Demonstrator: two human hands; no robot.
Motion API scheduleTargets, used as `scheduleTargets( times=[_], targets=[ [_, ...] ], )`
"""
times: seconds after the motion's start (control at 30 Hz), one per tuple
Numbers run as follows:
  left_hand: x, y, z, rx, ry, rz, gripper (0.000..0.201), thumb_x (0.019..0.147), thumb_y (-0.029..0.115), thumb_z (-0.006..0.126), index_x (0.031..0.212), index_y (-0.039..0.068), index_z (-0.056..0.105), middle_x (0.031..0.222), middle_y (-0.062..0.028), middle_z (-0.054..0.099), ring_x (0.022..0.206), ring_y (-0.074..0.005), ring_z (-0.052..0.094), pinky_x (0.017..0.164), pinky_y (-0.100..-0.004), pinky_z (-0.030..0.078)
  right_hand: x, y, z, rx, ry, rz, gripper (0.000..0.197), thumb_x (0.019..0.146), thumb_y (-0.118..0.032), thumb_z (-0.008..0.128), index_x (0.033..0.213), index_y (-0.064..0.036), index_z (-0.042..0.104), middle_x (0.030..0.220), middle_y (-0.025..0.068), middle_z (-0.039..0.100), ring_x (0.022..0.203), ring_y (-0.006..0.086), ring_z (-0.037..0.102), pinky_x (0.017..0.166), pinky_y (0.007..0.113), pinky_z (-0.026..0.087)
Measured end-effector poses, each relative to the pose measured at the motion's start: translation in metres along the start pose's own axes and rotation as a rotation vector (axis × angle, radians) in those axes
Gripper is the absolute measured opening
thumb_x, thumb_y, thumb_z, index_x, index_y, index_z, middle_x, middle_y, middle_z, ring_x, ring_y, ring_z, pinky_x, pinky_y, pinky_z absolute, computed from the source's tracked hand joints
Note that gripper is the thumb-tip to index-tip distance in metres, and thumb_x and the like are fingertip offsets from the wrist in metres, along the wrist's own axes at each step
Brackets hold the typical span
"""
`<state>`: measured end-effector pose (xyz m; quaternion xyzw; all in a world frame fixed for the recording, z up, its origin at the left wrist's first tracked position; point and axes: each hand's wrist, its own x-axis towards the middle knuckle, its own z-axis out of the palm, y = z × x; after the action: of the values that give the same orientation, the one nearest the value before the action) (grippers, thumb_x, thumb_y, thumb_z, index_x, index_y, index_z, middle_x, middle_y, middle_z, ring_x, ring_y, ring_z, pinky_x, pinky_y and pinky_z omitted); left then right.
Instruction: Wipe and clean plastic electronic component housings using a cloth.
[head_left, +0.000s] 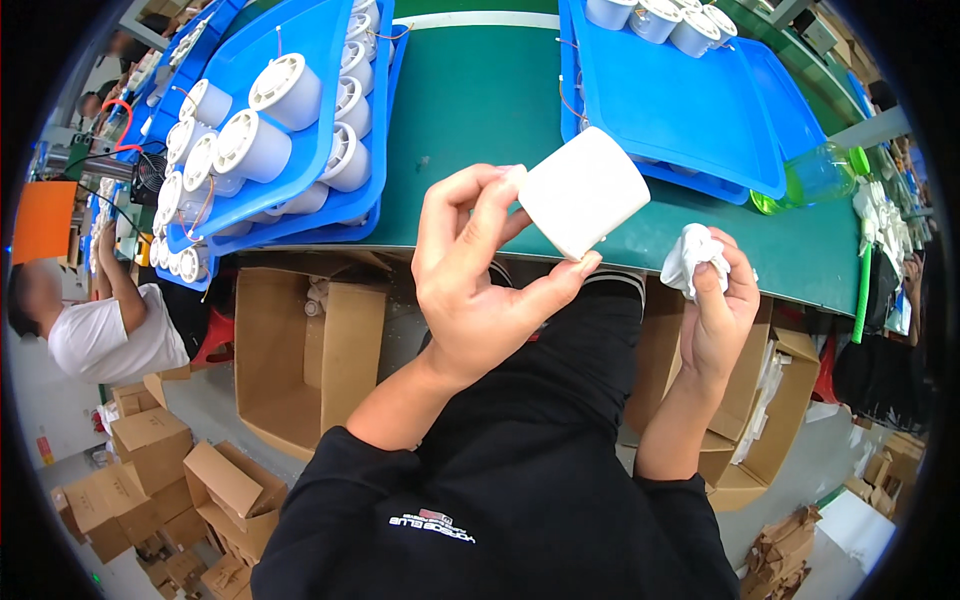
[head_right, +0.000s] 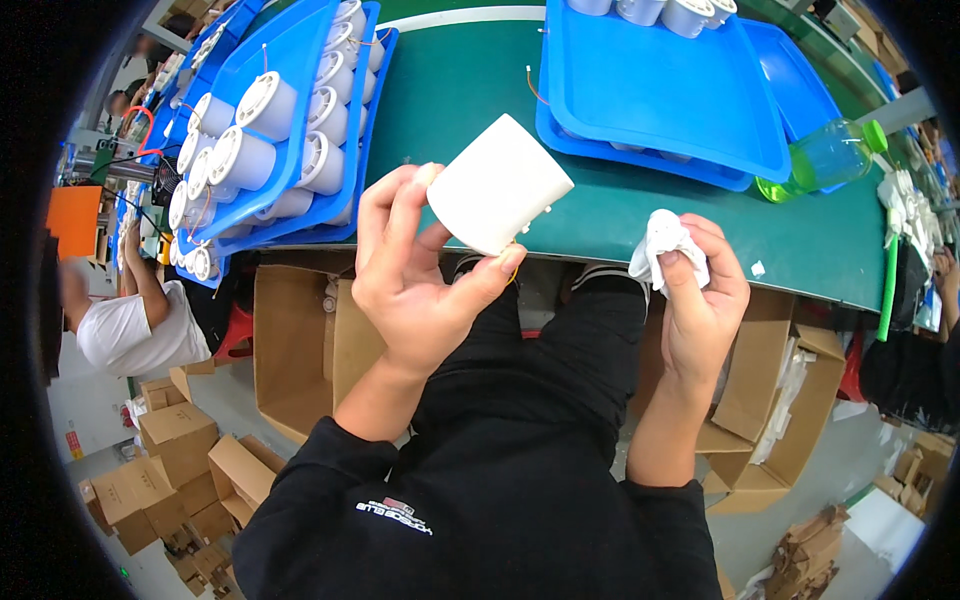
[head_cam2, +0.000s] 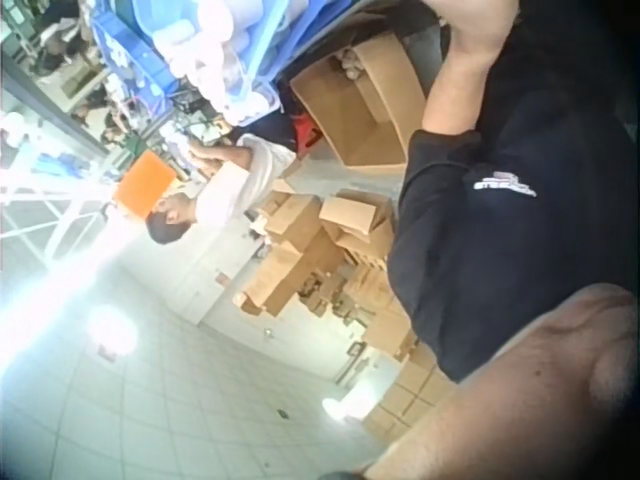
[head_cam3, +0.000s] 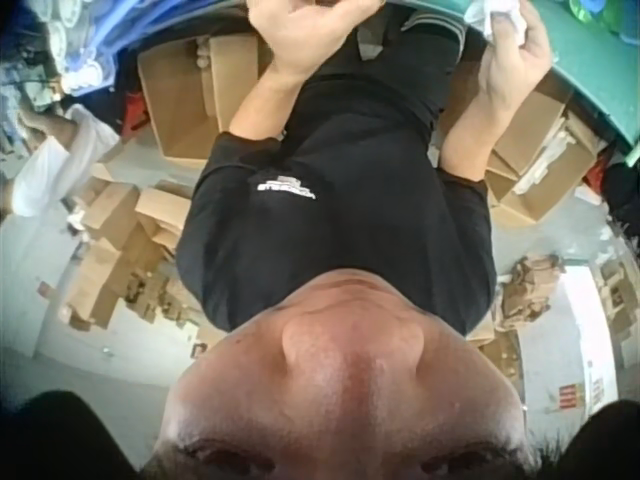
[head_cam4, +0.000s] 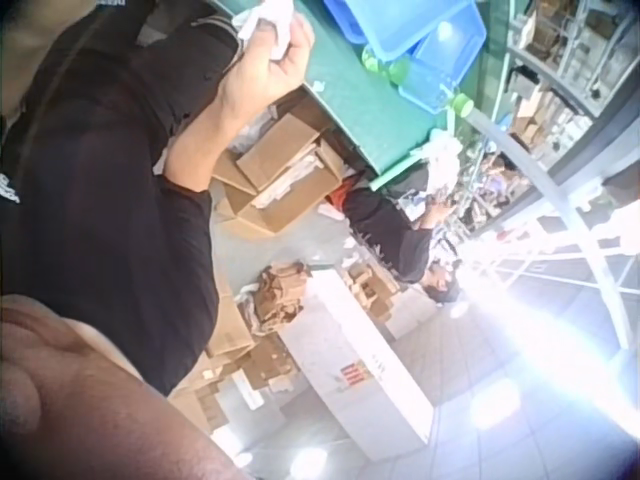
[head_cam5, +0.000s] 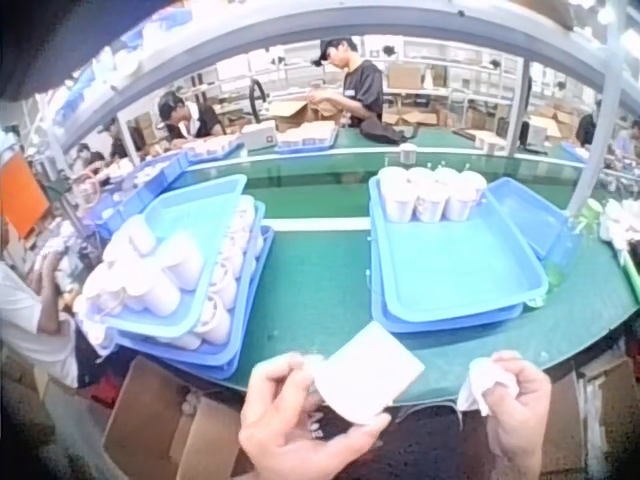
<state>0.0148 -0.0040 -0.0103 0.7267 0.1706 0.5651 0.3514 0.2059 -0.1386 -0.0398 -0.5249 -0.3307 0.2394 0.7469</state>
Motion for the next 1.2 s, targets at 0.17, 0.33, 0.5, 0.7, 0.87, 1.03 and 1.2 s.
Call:
scheduleTargets(
  times=[0.17, 0.33, 0.5, 0.7, 0.87, 1.03, 1.2],
  targets=[
    [0.001, 0.001, 0.0, 0.273, 0.001, 0.236, 0.065, 0.059, 0.005, 0.086, 0.116, -0.003, 0.054, 0.116, -0.0161, 0.043, 0.099, -0.0276, 0.057, 0.079, -0.0351, 0.057, 0.0, 0.003, -0.004, 0.035, 0.009, 0.014, 0.022, 0.086, -0.002, 0.063, 0.107, -0.0009, 0.061, 0.122, 0.0142, 0.055, 0.108, 0.0215, 0.056, 0.094, 0.035, 0.045],
    [0.0, -0.004, -0.001, 0.382, -0.025, 0.418, 0.059, 0.063, 0.009, 0.086, 0.113, 0.0, 0.056, 0.113, -0.0151, 0.045, 0.098, -0.0304, 0.057, 0.08, -0.0386, 0.057, 0.0, 0.003, -0.005, 0.074, 0.01, 0.033, 0.021, 0.086, -0.002, 0.062, 0.107, -0.0011, 0.061, 0.122, 0.014, 0.055, 0.107, 0.0216, 0.057, 0.093, 0.035, 0.046],
    [-0.002, -0.007, 0.004, 0.331, 0.07, 0.45, 0.052, 0.056, -0.001, 0.082, 0.105, 0.004, 0.065, 0.106, -0.0128, 0.055, 0.095, -0.0309, 0.059, 0.077, -0.0376, 0.055, -0.002, 0.005, -0.006, 0.062, 0.018, 0.045, 0.021, 0.086, -0.002, 0.062, 0.107, -0.0014, 0.06, 0.122, 0.0135, 0.055, 0.107, 0.0215, 0.057, 0.093, 0.035, 0.046],
    [-0.002, -0.012, 0.001, 0.334, 0.057, 0.548, 0.05, 0.058, -0.001, 0.082, 0.104, 0.006, 0.065, 0.108, -0.0115, 0.054, 0.097, -0.03, 0.058, 0.075, -0.0355, 0.055, -0.003, 0.007, -0.007, 0.092, 0.015, 0.048, 0.023, 0.085, -0.001, 0.063, 0.108, -0.0011, 0.06, 0.123, 0.0127, 0.055, 0.107, 0.0213, 0.057, 0.093, 0.035, 0.046],
    [-0.004, -0.004, -0.002, 0.238, -0.006, 0.311, 0.056, 0.062, -0.001, 0.081, 0.114, 0.001, 0.06, 0.113, -0.0121, 0.049, 0.104, -0.0286, 0.055, 0.077, -0.035, 0.056, -0.003, 0.01, -0.007, 0.081, 0.059, 0.056, 0.025, 0.085, -0.001, 0.062, 0.11, -0.0003, 0.059, 0.124, 0.0118, 0.053, 0.108, 0.021, 0.056, 0.094, 0.035, 0.046],
    [0.002, -0.006, 0.001, -0.704, 0.182, -0.386, 0.075, 0.067, 0.001, 0.08, 0.131, -0.007, 0.043, 0.122, -0.0124, 0.038, 0.113, -0.0239, 0.05, 0.089, -0.0393, 0.055, -0.005, 0.008, -0.006, 0.127, 0.094, 0.096, 0.026, 0.085, 0.001, 0.061, 0.111, 0.0001, 0.058, 0.123, 0.011, 0.053, 0.109, 0.0201, 0.055, 0.095, 0.034, 0.046],
    [0.002, -0.008, 0.008, 0.08, 0.138, 0.204, 0.057, 0.059, 0.001, 0.083, 0.111, -0.004, 0.06, 0.111, -0.0141, 0.048, 0.1, -0.0287, 0.057, 0.077, -0.0364, 0.057, -0.003, -0.001, -0.006, 0.089, 0.078, -0.011, 0.024, 0.083, 0.006, 0.057, 0.107, 0.0025, 0.059, 0.122, 0.0115, 0.051, 0.107, 0.0194, 0.054, 0.092, 0.033, 0.046]
  ],
)
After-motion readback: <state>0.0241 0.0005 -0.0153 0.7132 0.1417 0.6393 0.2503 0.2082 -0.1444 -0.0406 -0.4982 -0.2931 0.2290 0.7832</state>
